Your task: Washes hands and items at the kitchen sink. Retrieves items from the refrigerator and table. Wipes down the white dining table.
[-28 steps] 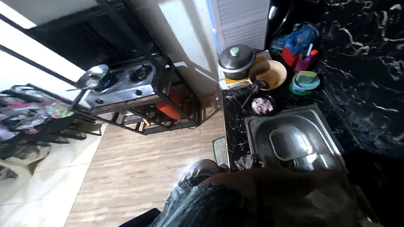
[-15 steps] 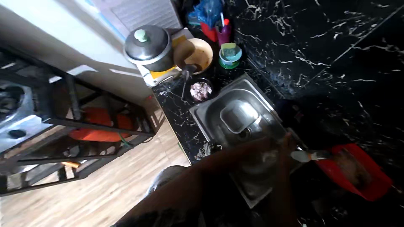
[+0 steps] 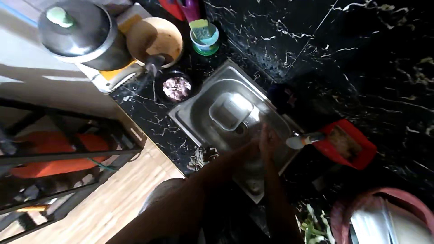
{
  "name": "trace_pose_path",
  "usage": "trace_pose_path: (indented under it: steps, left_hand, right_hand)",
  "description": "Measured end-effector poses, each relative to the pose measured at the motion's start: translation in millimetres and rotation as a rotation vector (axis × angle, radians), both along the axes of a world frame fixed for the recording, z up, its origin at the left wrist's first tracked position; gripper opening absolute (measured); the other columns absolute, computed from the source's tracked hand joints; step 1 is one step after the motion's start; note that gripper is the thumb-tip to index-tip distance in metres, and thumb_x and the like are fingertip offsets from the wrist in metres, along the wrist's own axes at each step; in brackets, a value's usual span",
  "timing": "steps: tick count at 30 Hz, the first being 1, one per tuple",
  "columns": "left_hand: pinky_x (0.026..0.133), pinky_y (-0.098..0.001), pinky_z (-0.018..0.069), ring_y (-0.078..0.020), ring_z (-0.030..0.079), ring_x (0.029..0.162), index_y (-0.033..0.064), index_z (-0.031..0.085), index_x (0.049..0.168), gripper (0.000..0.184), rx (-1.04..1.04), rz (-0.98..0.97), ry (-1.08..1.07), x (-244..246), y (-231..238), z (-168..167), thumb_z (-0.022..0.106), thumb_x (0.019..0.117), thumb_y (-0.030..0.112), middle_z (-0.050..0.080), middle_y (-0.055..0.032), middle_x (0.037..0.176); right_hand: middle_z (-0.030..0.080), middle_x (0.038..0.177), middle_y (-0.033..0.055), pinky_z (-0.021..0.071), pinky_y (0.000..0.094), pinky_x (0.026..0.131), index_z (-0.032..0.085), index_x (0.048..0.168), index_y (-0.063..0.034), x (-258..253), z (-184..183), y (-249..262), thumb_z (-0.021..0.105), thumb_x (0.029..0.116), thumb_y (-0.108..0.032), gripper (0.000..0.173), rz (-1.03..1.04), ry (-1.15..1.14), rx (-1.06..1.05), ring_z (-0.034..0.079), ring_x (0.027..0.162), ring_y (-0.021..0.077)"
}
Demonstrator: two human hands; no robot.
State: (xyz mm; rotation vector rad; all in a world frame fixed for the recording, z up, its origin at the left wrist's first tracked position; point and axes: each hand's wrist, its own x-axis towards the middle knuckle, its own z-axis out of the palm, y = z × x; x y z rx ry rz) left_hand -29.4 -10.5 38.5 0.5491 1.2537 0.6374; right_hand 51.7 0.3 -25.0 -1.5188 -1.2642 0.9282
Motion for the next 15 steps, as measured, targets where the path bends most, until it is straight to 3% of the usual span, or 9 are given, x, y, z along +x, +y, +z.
trace_pose_path:
  steps: [3,5,6,7,9,11,13,14,15]
  left_hand:
    - [0.092,-0.0279,0.0489,-0.014,0.058,0.104,-0.0068,0.051,0.136,0.035,0.089,0.0,0.122,13.6,9.8,-13.0,0.037,0.1123,0.015,0.059,-0.0174,0.123]
    - [0.11,-0.0334,0.0429,-0.0198,0.055,0.128,-0.0033,0.049,0.145,0.045,0.213,-0.11,0.207,5.5,15.3,-6.7,0.036,0.1134,0.027,0.055,-0.02,0.142]
    - [0.116,-0.0385,0.0387,-0.0244,0.05,0.138,-0.0008,0.044,0.151,0.051,0.267,-0.171,0.225,-4.3,16.4,-1.3,0.033,0.1136,0.032,0.049,-0.0208,0.151]
    - [0.114,-0.0393,0.0419,-0.024,0.051,0.136,0.003,0.042,0.153,0.054,0.27,-0.141,0.204,-13.8,19.0,2.3,0.032,0.1131,0.038,0.05,-0.0186,0.151]
    - [0.091,-0.0335,0.0549,-0.0145,0.063,0.109,0.0139,0.048,0.147,0.05,0.2,0.096,0.065,-30.4,29.5,-4.2,0.04,0.1098,0.047,0.063,-0.008,0.128]
    - [0.077,-0.0317,0.0579,-0.0108,0.066,0.091,0.0195,0.052,0.14,0.045,0.124,0.292,-0.14,-40.8,36.1,-26.7,0.046,0.1068,0.049,0.067,-0.002,0.111]
    - [0.073,-0.0315,0.058,-0.0118,0.067,0.085,0.0156,0.059,0.13,0.043,0.033,0.365,-0.186,-37.4,31.0,-44.0,0.048,0.1056,0.05,0.069,-0.0024,0.101]
    - [0.075,-0.029,0.0565,-0.0108,0.064,0.086,0.0123,0.059,0.13,0.04,0.054,0.288,-0.101,-33.3,22.7,-49.4,0.045,0.1086,0.044,0.066,-0.0032,0.102]
    - [0.082,-0.0276,0.054,-0.0113,0.062,0.091,0.0063,0.055,0.134,0.032,0.136,0.112,0.055,-29.5,12.4,-50.4,0.042,0.1114,0.025,0.063,-0.0069,0.108]
  right_hand:
    - [0.066,0.082,0.0149,0.0568,0.0317,0.072,0.068,0.102,0.0116,19.9,-14.9,15.8,0.054,0.1071,-0.019,0.034,-0.055,0.002,-0.167,0.063,0.072,0.0138]
    - [0.069,0.106,0.0217,0.055,0.0328,0.091,0.064,0.121,0.0116,37.2,-30.0,26.1,0.051,0.1086,-0.018,0.035,-0.038,-0.036,-0.226,0.066,0.096,0.0191]
    - [0.07,0.111,0.0247,0.0531,0.0352,0.097,0.064,0.122,0.0118,42.2,-28.3,29.9,0.052,0.1085,-0.019,0.036,-0.007,-0.104,-0.231,0.067,0.103,0.023]
    - [0.07,0.115,0.0257,0.0513,0.0369,0.101,0.065,0.123,0.0115,47.0,-22.0,31.5,0.052,0.1087,-0.019,0.036,0.054,-0.166,-0.257,0.067,0.107,0.0251]
    - [0.07,0.118,0.0253,0.0491,0.0399,0.104,0.067,0.122,0.0099,59.1,-10.7,33.6,0.057,0.1064,-0.022,0.037,0.235,-0.236,-0.391,0.066,0.112,0.0263]
    - [0.07,0.119,0.0213,0.051,0.0365,0.103,0.068,0.12,0.0082,68.9,-12.6,28.8,0.07,0.0985,-0.022,0.037,0.297,-0.113,-0.454,0.066,0.111,0.0214]
    - [0.067,0.125,0.0194,0.0529,0.0321,0.102,0.062,0.127,0.0088,63.4,-15.4,17.8,0.072,0.0958,-0.013,0.039,0.211,0.152,-0.407,0.065,0.114,0.017]
    - [0.068,0.122,0.0176,0.056,0.0314,0.098,0.061,0.129,0.0082,50.8,-12.4,13.1,0.069,0.0977,-0.012,0.037,0.156,0.265,-0.367,0.066,0.11,0.0153]
    - [0.07,0.11,0.0154,0.0587,0.0316,0.09,0.063,0.122,0.0083,32.2,-4.6,9.3,0.067,0.0992,-0.012,0.031,0.118,0.309,-0.316,0.068,0.099,0.0139]
